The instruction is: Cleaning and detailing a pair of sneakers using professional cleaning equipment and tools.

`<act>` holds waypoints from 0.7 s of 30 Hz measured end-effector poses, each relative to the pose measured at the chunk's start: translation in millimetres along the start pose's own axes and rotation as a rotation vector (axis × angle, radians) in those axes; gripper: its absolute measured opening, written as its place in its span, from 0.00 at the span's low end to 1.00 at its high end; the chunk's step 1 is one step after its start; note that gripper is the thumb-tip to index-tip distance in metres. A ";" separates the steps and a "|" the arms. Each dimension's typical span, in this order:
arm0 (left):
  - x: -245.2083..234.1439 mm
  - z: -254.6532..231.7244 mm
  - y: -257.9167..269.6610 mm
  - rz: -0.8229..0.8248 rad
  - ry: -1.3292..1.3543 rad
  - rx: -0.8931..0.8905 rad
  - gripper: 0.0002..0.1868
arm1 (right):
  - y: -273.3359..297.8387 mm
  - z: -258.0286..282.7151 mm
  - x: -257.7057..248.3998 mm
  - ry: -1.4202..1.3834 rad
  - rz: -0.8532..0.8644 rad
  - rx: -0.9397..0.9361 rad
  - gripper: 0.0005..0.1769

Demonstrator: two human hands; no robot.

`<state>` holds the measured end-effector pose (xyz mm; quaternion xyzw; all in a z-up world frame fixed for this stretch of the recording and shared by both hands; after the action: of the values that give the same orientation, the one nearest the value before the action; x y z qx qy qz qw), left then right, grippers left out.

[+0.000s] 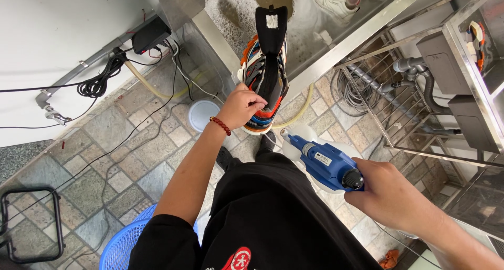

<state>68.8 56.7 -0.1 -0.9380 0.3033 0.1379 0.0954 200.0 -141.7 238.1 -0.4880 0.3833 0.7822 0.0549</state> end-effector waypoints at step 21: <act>-0.9 0.7 0.2 -0.009 -0.006 0.006 0.07 | -5.2 -8.3 -3.1 0.027 0.015 0.059 0.18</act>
<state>67.9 57.2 -0.5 -0.9386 0.2994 0.1393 0.0998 210.0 -142.6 235.8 -0.4939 0.4106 0.7642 0.0584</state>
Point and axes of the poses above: each hand's wrist, its own y-axis away from the middle knuckle, its own x-axis out of the palm, z = x × y, the point moved 9 cm from there along -y, towards the middle knuckle, and after that the axes turned 14 degrees about -z, right-handed, at the moved point
